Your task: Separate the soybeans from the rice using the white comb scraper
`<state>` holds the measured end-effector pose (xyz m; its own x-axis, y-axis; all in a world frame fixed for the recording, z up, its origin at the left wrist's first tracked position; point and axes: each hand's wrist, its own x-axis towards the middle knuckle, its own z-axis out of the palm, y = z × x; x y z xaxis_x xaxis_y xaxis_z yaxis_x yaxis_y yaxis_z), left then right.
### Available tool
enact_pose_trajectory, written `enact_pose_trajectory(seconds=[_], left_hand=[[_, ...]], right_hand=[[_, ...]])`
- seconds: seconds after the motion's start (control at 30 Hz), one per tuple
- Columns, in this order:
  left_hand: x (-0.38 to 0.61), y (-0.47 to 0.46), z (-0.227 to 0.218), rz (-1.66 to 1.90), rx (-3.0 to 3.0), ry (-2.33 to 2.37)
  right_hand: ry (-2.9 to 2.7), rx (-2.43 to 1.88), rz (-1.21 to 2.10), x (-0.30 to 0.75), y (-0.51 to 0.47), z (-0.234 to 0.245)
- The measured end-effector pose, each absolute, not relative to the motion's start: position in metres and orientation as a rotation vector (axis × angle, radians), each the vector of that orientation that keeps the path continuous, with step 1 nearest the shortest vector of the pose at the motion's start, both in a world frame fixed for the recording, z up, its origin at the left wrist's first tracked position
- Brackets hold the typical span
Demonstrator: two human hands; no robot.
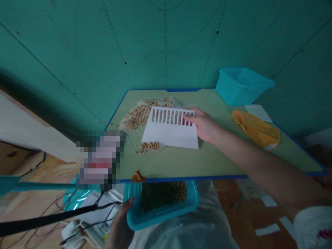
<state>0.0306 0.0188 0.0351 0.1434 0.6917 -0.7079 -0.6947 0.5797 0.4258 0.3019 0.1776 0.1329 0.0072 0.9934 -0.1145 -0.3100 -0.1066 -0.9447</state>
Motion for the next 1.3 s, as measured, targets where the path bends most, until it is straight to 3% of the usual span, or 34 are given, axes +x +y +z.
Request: enact_pose_trajectory(seconds=[1.3], left_hand=[[0.025, 0.01, 0.017, 1.081, 0.118, 0.941]], right_hand=[[-0.939, -0.945, 1.511, 0.293, 0.16, 0.141]])
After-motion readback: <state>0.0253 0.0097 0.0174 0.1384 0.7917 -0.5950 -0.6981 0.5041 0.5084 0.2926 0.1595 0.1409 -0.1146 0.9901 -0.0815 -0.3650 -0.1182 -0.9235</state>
